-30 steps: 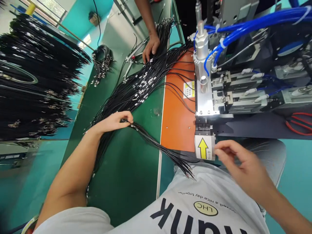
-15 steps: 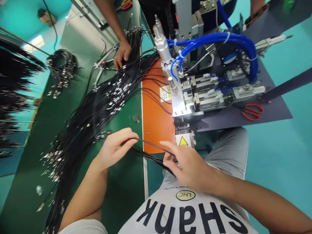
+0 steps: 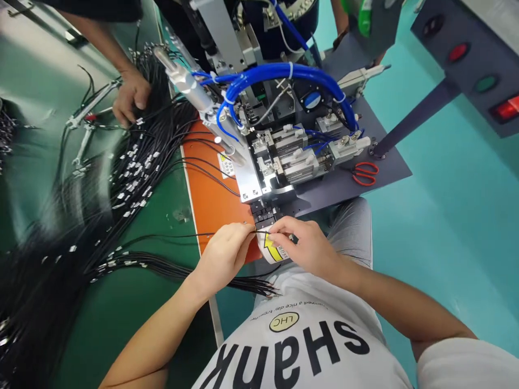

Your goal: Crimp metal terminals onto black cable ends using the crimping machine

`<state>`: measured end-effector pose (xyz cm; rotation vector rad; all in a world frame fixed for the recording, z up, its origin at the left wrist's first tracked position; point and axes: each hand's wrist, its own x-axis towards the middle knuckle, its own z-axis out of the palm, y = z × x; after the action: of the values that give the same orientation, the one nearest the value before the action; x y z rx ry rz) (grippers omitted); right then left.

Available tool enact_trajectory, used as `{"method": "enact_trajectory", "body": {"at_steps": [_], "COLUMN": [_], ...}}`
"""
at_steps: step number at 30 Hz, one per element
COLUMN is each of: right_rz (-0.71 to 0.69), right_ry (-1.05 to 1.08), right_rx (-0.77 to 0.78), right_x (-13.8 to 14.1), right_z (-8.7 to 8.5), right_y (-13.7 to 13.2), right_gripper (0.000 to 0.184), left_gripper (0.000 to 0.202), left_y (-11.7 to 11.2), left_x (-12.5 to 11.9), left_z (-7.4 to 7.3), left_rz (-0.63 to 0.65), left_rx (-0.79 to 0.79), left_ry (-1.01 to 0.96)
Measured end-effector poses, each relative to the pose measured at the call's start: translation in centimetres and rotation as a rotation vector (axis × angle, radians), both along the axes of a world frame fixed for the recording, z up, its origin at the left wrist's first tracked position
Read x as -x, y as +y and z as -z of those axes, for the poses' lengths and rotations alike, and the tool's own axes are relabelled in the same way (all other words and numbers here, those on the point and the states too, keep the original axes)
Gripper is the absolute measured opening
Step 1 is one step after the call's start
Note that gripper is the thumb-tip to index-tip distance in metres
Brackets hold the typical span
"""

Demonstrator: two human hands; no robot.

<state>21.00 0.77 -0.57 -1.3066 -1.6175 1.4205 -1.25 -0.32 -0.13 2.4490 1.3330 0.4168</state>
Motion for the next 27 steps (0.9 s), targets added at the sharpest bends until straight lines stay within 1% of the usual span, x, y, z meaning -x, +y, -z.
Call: {"method": "enact_trajectory", "body": {"at_steps": [2,4,6,8,10,12,15,17,18,21,23,27], "right_rz": [-0.003,0.006,0.06,0.127,0.145,0.104,0.045,0.024,0.019,0.06,0.105,0.099], "right_ry": [0.002,0.003,0.046,0.138,0.226,0.291,0.342,0.327,0.306,0.204,0.155,0.169], "right_rx": [-0.009,-0.02,0.008,0.09,0.189,0.276,0.344,0.316,0.279,0.08,0.0,0.042], "right_x": [0.3,0.5,0.2,-0.3,-0.9,-1.1,-0.7,-0.1,0.2,0.9,1.0,0.7], "right_z": [-0.1,-0.2,-0.2,0.0,0.4,0.9,1.4,1.4,1.4,1.1,1.1,1.0], "right_y": [0.2,0.5,1.0,1.7,2.3,2.8,3.0,2.7,2.5,2.0,1.8,2.0], "right_gripper": [0.005,0.007,0.01,0.014,0.018,0.021,0.02,0.019,0.017,0.012,0.01,0.014], "left_gripper": [0.019,0.017,0.014,0.014,0.015,0.015,0.013,0.011,0.01,0.008,0.008,0.006], "left_y": [0.2,0.6,0.9,1.1,1.1,0.9,0.6,0.5,0.5,0.4,0.3,0.2], "left_x": [-0.9,-1.8,-2.2,-2.1,-2.0,-1.8,-1.8,-1.9,-1.9,-2.0,-2.0,-2.0], "left_z": [0.0,-0.1,-0.2,-0.4,-0.6,-0.8,-0.8,-0.6,-0.6,-0.5,-0.5,-0.4], "left_rz": [0.001,0.018,0.005,-0.056,-0.141,-0.208,-0.251,-0.27,-0.275,-0.273,-0.273,-0.283], "left_rx": [0.03,0.083,0.172,0.291,0.389,0.44,0.438,0.417,0.404,0.37,0.355,0.34], "left_ry": [-0.059,-0.181,-0.298,-0.373,-0.408,-0.436,-0.472,-0.487,-0.494,-0.51,-0.513,-0.495]}}
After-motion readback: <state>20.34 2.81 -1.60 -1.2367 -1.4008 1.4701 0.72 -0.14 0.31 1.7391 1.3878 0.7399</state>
